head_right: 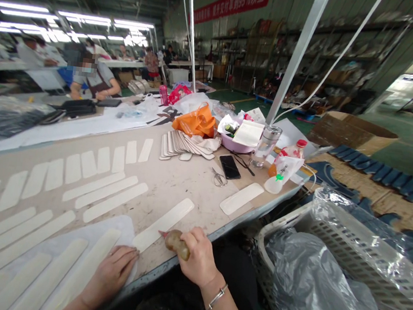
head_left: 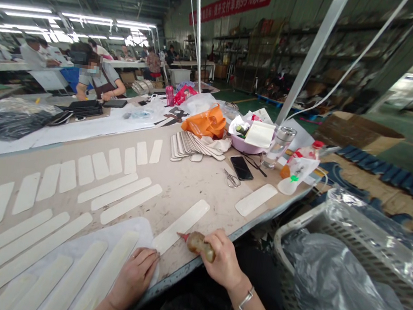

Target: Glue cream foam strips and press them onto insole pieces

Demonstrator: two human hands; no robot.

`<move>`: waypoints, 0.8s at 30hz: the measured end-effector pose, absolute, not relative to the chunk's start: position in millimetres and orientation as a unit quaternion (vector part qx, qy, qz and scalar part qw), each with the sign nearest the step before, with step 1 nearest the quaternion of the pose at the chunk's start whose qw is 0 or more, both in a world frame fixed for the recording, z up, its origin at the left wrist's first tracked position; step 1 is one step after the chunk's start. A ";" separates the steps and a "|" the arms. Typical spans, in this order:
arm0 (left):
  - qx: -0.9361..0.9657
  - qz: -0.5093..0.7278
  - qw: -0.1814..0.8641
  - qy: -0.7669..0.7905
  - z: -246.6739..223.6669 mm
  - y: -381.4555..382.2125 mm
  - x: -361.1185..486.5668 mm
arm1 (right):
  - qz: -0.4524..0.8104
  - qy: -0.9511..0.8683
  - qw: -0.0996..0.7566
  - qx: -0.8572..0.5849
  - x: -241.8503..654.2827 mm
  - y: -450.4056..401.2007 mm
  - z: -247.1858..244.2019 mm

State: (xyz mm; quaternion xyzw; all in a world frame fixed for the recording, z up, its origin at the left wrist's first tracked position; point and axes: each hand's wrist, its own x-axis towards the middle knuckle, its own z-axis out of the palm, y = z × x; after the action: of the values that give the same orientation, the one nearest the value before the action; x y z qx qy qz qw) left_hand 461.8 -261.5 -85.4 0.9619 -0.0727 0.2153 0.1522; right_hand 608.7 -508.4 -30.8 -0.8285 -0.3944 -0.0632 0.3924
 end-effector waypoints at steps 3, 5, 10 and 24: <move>0.963 0.210 0.156 -0.070 -83.7 -261.7 461.9 | -0.090 -0.387 0.386 -0.833 614.7 -506.7 -35.3; 0.964 0.204 0.155 -0.064 -82.4 -262.3 462.0 | -0.144 -0.346 0.376 -0.848 624.8 -509.1 -39.7; 0.963 0.211 0.156 -0.057 -80.5 -263.6 463.1 | -0.191 -0.296 0.371 -0.859 638.5 -511.6 -44.1; 0.947 0.255 0.194 -0.020 -81.6 -262.8 460.2 | 0.136 0.101 0.887 -0.429 645.4 -516.3 -47.4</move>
State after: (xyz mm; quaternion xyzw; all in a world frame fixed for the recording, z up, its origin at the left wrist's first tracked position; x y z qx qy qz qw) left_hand 460.2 -262.8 -81.6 0.9469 -0.0196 0.2555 0.1944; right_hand 645.4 -516.3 -47.4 -0.4288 0.1012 0.1358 0.8874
